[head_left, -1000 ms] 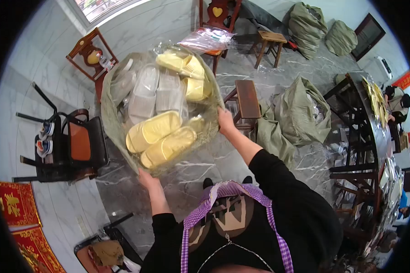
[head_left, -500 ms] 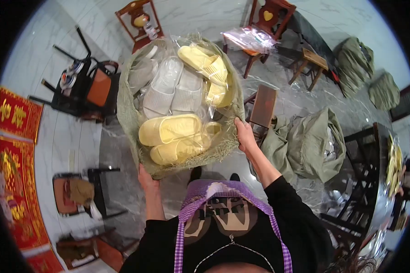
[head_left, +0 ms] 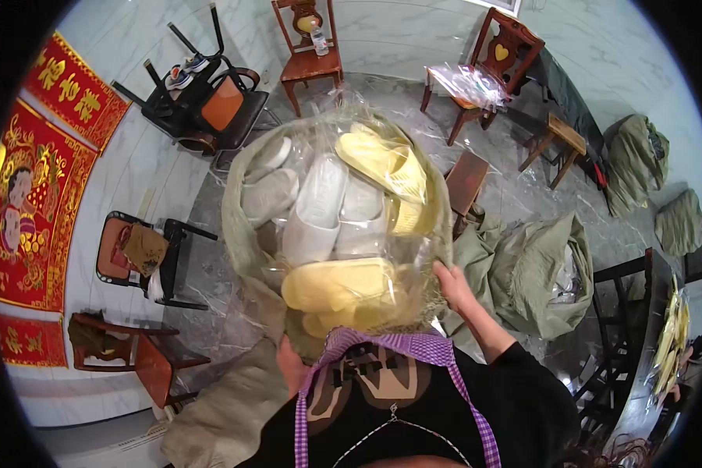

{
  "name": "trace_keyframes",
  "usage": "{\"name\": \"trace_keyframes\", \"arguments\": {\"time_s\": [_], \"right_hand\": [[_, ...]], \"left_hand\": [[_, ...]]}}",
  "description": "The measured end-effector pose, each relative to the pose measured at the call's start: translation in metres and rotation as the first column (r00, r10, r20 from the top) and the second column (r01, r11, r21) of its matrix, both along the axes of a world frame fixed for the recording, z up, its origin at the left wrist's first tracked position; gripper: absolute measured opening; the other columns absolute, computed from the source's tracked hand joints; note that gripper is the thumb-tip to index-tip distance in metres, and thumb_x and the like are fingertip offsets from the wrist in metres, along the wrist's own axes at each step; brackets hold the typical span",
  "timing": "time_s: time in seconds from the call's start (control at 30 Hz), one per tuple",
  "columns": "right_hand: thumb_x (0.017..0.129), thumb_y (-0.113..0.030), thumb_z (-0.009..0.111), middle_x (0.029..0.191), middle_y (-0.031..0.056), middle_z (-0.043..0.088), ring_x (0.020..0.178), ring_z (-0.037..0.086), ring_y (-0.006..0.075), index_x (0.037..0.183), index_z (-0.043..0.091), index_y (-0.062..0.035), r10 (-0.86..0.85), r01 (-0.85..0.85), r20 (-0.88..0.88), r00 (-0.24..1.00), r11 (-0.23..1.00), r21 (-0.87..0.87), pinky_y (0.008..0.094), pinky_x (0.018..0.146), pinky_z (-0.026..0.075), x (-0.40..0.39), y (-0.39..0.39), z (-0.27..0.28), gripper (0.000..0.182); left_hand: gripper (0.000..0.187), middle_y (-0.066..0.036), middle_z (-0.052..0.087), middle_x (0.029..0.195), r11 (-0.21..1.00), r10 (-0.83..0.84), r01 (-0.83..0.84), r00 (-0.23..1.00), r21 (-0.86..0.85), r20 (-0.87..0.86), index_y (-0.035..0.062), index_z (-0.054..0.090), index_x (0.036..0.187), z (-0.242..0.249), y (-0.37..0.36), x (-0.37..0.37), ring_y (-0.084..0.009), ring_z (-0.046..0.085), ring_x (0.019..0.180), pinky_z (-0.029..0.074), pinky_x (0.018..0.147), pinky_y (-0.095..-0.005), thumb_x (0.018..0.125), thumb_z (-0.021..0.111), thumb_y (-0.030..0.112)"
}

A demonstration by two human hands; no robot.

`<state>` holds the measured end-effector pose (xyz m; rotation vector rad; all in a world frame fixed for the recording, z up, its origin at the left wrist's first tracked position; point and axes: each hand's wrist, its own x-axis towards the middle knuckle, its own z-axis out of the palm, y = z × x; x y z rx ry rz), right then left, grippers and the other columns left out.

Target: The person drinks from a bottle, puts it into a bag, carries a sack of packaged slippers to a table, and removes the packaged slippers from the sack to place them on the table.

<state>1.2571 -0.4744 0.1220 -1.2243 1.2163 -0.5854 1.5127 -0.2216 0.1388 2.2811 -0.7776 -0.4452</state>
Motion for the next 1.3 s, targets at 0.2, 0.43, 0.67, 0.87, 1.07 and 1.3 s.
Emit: {"name": "trace_keyframes", "arguments": {"time_s": [0.2, 0.43, 0.67, 0.87, 1.07, 1.3], "right_hand": [[0.089, -0.025, 0.047, 0.079, 0.0007, 0.058, 0.067, 0.053, 0.0092, 0.097, 0.058, -0.0021, -0.047, 0.026, 0.174, 0.984, 0.992, 0.12, 0.0255, 0.059, 0.044, -0.035, 0.068, -0.014, 0.027], [0.088, -0.028, 0.046, 0.079, 0.0033, 0.059, 0.068, 0.053, 0.0116, 0.099, 0.058, 0.0004, 0.254, -0.267, 0.098, 0.962, 0.951, 0.158, 0.0274, 0.06, 0.043, -0.102, 0.123, 0.008, 0.033], [0.087, -0.029, 0.047, 0.083, 0.0069, 0.059, 0.075, 0.054, 0.0163, 0.096, 0.057, 0.0022, 0.588, -0.591, -0.09, 0.804, 0.807, -0.006, 0.0298, 0.066, 0.043, -0.17, 0.104, 0.033, 0.034], [0.087, -0.026, 0.047, 0.091, 0.0091, 0.059, 0.083, 0.055, 0.0183, 0.101, 0.057, 0.003, 0.762, -0.728, -0.137, 0.633, 0.646, 0.229, 0.0316, 0.073, 0.044, -0.181, 0.139, 0.075, 0.034], [0.086, -0.026, 0.047, 0.092, 0.0094, 0.059, 0.084, 0.054, 0.0186, 0.101, 0.057, 0.0034, 0.887, -0.864, -0.183, 0.423, 0.456, 0.213, 0.032, 0.074, 0.043, -0.093, 0.109, 0.143, 0.034], [0.086, -0.025, 0.047, 0.093, 0.0096, 0.059, 0.085, 0.054, 0.019, 0.102, 0.057, 0.0037, 0.966, -0.974, -0.204, 0.158, 0.187, 0.131, 0.0324, 0.075, 0.043, -0.165, 0.148, 0.163, 0.034]], "left_hand": [[0.047, -0.022, 0.058, 0.104, 0.829, 0.39, -0.542, 0.735, -0.137, -0.555, -0.0041, 0.053, 0.112, -0.02, 0.102, -0.061, -0.0318, 0.055, 0.094, 0.043, 0.08, -0.0375, 0.086, 0.047, 0.035], [0.046, -0.023, 0.058, 0.101, 0.901, 0.403, -0.393, 0.915, -0.184, 0.021, -0.0028, 0.051, 0.112, -0.037, 0.207, -0.169, -0.0346, 0.053, 0.099, 0.042, 0.082, -0.0392, 0.077, 0.06, 0.026], [0.06, -0.02, 0.056, 0.106, 0.878, 0.469, -0.412, 0.842, -0.243, 0.267, -0.0021, 0.047, 0.116, -0.016, 0.22, -0.349, -0.0377, 0.052, 0.097, 0.04, 0.084, -0.0439, 0.067, 0.064, 0.028], [0.025, -0.001, 0.057, 0.073, 0.261, 0.778, -0.816, 0.494, -0.516, -0.387, -0.0004, 0.061, 0.093, -0.006, 0.237, -0.441, -0.011, 0.052, 0.063, 0.04, 0.054, -0.0269, 0.084, 0.055, 0.023], [0.022, 0.0, 0.057, 0.072, -0.197, 0.688, -0.896, 0.162, -0.397, -0.707, 0.0005, 0.061, 0.094, 0.115, 0.211, -0.416, -0.0088, 0.051, 0.06, 0.04, 0.051, -0.0255, 0.086, 0.054, 0.019], [0.023, -0.001, 0.058, 0.076, -0.64, 0.195, -0.749, 0.054, -0.169, -0.979, 0.0004, 0.061, 0.098, 0.131, 0.23, -0.551, -0.01, 0.051, 0.062, 0.041, 0.053, -0.0278, 0.086, 0.053, 0.018]]}}
